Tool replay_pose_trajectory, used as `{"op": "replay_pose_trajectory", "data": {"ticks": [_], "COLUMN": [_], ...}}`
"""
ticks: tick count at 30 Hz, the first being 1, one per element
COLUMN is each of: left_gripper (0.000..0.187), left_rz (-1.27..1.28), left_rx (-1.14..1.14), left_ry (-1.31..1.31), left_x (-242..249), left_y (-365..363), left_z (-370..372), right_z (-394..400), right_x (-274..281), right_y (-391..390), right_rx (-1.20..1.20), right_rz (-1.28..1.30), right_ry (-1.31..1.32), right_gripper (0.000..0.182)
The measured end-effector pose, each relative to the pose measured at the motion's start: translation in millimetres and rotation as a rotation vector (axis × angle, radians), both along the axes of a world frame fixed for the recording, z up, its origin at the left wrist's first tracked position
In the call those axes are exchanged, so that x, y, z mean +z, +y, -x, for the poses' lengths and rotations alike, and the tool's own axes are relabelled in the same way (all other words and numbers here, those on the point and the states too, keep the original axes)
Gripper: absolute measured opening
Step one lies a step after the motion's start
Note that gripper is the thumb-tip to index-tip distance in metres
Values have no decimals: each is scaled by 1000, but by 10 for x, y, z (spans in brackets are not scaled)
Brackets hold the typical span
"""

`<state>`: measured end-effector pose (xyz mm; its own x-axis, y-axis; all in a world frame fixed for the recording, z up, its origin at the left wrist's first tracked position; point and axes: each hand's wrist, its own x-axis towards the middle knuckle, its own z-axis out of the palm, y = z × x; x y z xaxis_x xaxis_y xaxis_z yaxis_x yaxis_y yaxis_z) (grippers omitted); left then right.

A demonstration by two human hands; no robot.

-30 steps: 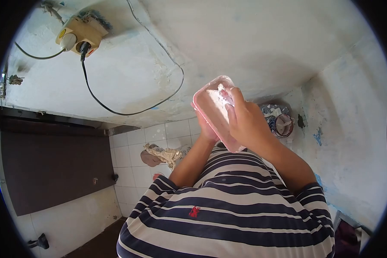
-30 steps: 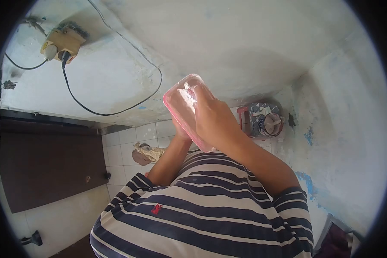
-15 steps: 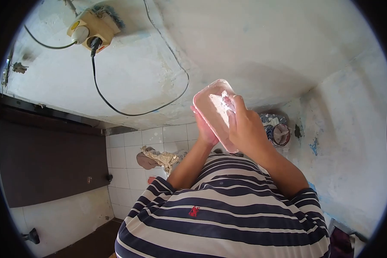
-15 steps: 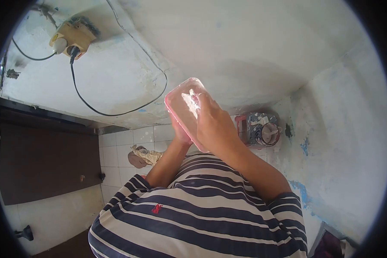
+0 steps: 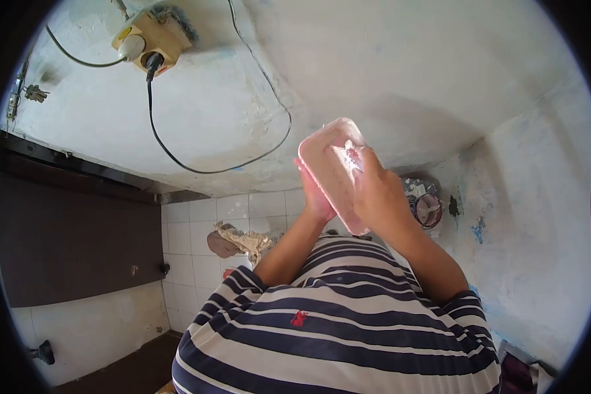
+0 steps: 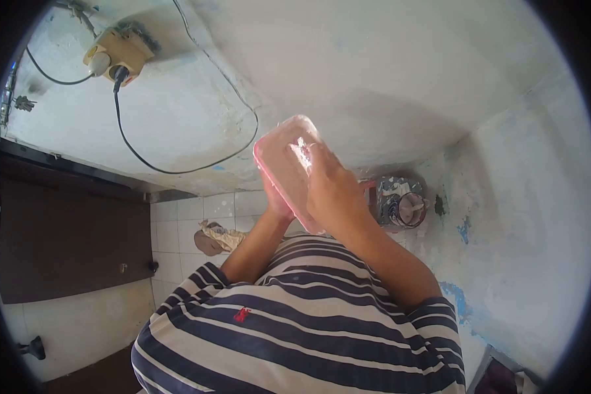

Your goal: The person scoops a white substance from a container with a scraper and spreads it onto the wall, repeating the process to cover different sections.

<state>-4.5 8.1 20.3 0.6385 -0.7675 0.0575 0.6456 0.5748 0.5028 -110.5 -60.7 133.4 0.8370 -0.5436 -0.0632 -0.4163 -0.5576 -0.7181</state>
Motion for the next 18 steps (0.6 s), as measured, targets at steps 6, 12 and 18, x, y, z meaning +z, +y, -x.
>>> {"op": "replay_pose_trajectory", "data": {"ticks": [6, 12, 18], "left_gripper": [60, 95, 96], "left_rz": [-13, -66, -98], "left_rx": [56, -80, -90], "left_ry": [-146, -55, -39], "left_x": [58, 17, 83], "left_y": [-35, -107, -210], "left_z": [40, 122, 288], "right_z": [15, 112, 246], "right_x": [78, -68, -26], "right_y": [-53, -142, -194], "right_rx": [-8, 69, 51], "right_rz": [14, 240, 359], "right_ry": [39, -249, -395], "right_gripper": [46, 42, 38]}}
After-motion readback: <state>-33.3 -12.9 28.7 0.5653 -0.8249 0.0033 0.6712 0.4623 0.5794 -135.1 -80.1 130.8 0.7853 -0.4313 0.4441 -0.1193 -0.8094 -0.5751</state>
